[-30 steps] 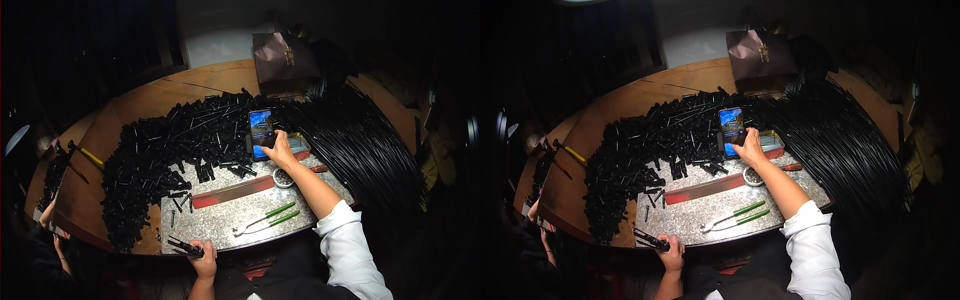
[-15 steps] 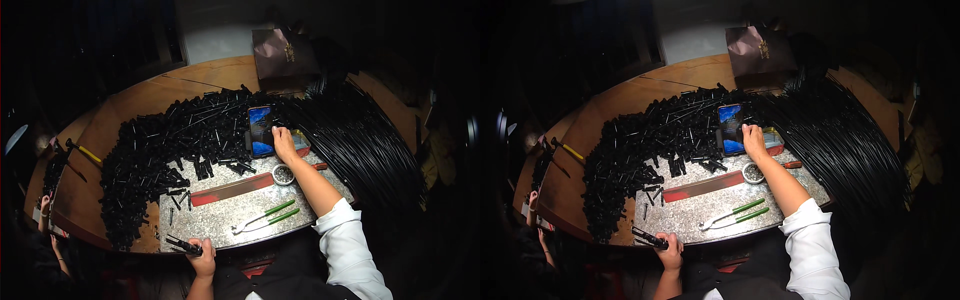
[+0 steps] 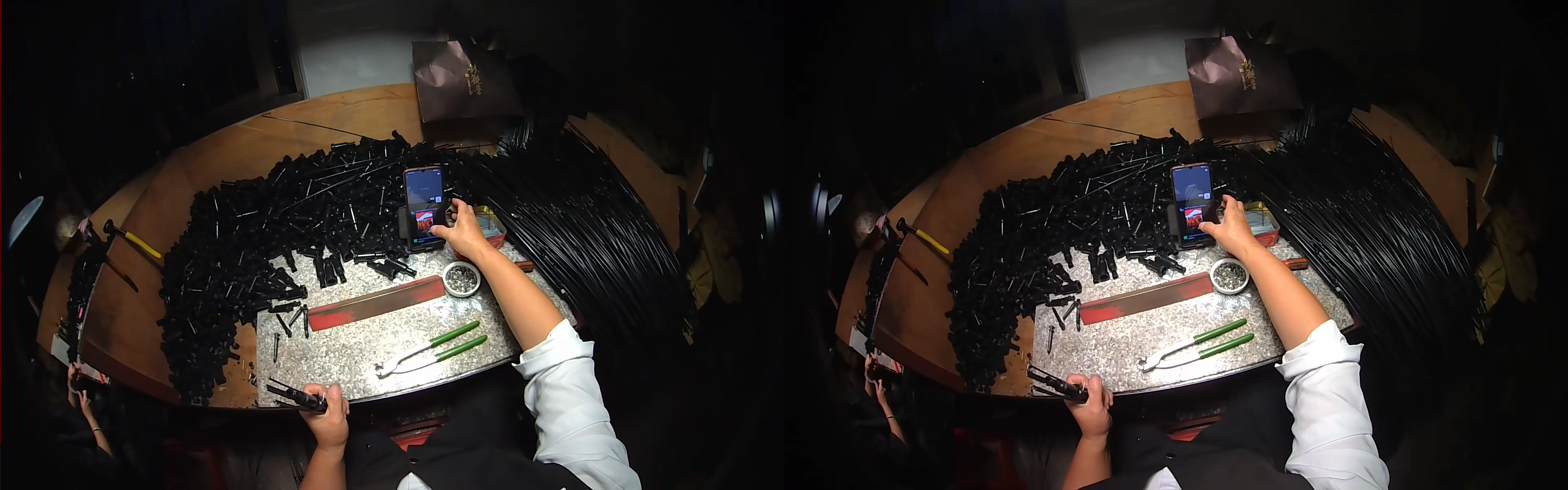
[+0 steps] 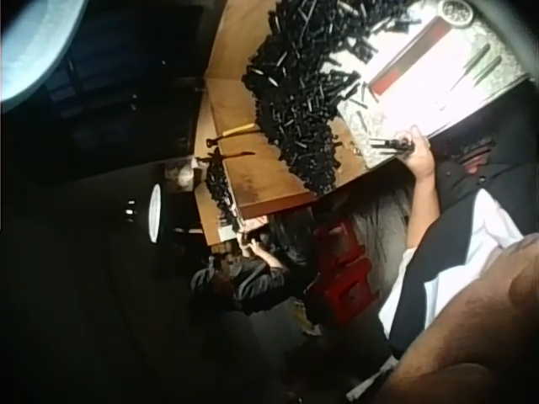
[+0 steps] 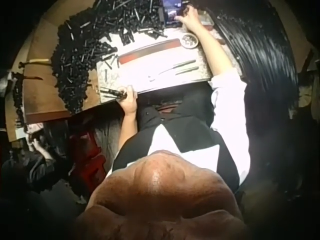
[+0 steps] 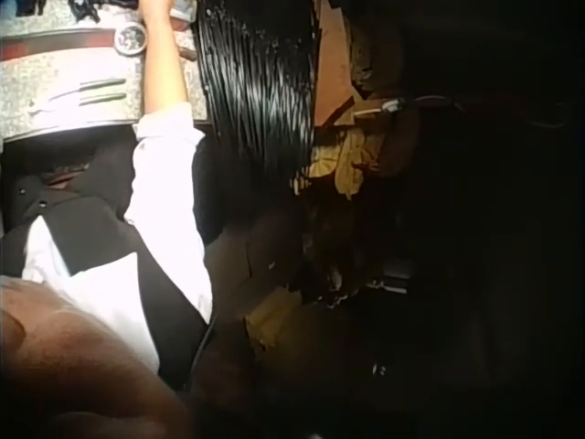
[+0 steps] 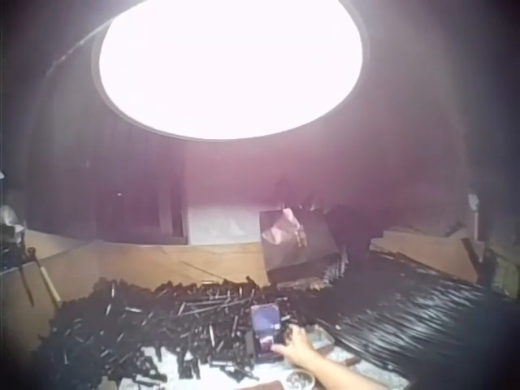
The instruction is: Manually grouping wires and inserting them into plastic connectors at a workbench.
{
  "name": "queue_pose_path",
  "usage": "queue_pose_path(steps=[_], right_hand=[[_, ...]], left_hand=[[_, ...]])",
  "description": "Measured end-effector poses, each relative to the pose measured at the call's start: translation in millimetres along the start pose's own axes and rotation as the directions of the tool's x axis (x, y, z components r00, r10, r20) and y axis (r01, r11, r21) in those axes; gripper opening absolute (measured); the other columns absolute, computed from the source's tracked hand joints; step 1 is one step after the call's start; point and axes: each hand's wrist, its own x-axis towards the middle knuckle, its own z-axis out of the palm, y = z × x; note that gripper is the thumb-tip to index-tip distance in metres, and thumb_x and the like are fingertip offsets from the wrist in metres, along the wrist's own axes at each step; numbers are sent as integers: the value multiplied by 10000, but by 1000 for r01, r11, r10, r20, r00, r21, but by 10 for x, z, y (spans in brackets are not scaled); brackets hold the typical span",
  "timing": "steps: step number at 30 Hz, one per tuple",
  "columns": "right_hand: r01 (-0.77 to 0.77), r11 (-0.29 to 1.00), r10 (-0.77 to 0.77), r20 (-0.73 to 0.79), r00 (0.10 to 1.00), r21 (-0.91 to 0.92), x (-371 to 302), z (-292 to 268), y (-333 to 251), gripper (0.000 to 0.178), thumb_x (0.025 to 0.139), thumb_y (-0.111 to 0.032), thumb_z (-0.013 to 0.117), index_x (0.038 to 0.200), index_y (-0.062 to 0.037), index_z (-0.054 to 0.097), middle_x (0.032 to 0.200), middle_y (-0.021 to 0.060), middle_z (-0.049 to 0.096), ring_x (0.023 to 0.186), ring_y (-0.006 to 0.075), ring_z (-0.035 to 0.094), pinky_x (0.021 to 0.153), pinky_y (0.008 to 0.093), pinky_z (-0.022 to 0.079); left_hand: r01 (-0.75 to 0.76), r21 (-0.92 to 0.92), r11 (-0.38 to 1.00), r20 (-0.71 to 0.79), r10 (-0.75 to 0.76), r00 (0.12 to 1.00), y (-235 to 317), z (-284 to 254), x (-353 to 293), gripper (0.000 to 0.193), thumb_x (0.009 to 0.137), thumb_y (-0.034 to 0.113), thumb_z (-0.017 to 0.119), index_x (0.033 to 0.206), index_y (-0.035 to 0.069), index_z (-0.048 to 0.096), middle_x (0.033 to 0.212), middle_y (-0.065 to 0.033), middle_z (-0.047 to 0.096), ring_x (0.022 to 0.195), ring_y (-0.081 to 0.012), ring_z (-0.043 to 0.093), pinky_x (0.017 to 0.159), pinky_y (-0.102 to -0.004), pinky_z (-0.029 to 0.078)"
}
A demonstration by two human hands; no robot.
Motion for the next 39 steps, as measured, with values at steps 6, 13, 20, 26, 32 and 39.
queue_pose_path(steps=[6, 13, 20, 26, 32, 39], right_hand=[[64, 991, -57, 62, 996, -119, -102, -2, -201, 1114, 613, -202, 806, 1382, 84, 51, 1278, 264, 350, 1203, 366, 391, 1037, 364, 323], [112, 969, -91, 104, 990, -221, -155, 9, -283, 1197, 599, -217, 819, 1373, 109, -34, 1299, 285, 309, 1264, 380, 293, 1083, 362, 242], [156, 919, -131, 91, 987, -362, -196, 97, -294, 1230, 594, -288, 828, 1369, 117, -38, 1342, 326, 257, 1292, 407, 234, 1097, 396, 209], [143, 914, -127, 65, 990, -379, -198, 135, -284, 1211, 610, -318, 814, 1370, 115, -23, 1336, 327, 263, 1292, 407, 233, 1102, 405, 194], [145, 906, -125, 78, 989, -397, -199, 129, -279, 1189, 628, -303, 804, 1372, 114, -24, 1336, 311, 272, 1289, 400, 239, 1101, 401, 197], [126, 921, -95, 99, 990, -369, -204, 80, -277, 1220, 623, -318, 811, 1372, 114, -49, 1372, 310, 231, 1305, 394, 220, 1106, 390, 192]], left_hand=[[-48, 48, 998, 9, 48, 999, -44, -19, 3, 215, 878, 45, 548, 816, 106, 352, 557, 9, 361, 379, -68, 328, 373, -238, 328], [-55, 30, 998, 26, 55, 998, -54, -28, 5, 215, 878, 39, 546, 819, 106, 350, 571, 8, 361, 382, -70, 332, 374, -238, 326], [-64, 34, 997, 31, 63, 998, -56, -34, 5, 221, 877, 35, 545, 819, 108, 345, 572, 4, 371, 381, -71, 330, 374, -237, 323], [-57, 33, 998, 29, 56, 998, -54, -34, 9, 223, 877, 43, 550, 819, 108, 345, 556, 8, 365, 378, -69, 327, 374, -239, 326], [-48, 34, 998, 21, 47, 999, -62, -38, 2, 218, 878, 50, 551, 820, 107, 348, 555, 7, 364, 378, -69, 325, 375, -239, 326], [-8, 10, 1000, 6, 8, 1000, 1, -10, -8, 229, 864, 44, 562, 800, 82, 345, 554, -4, 398, 417, -75, 384, 386, -231, 341]])
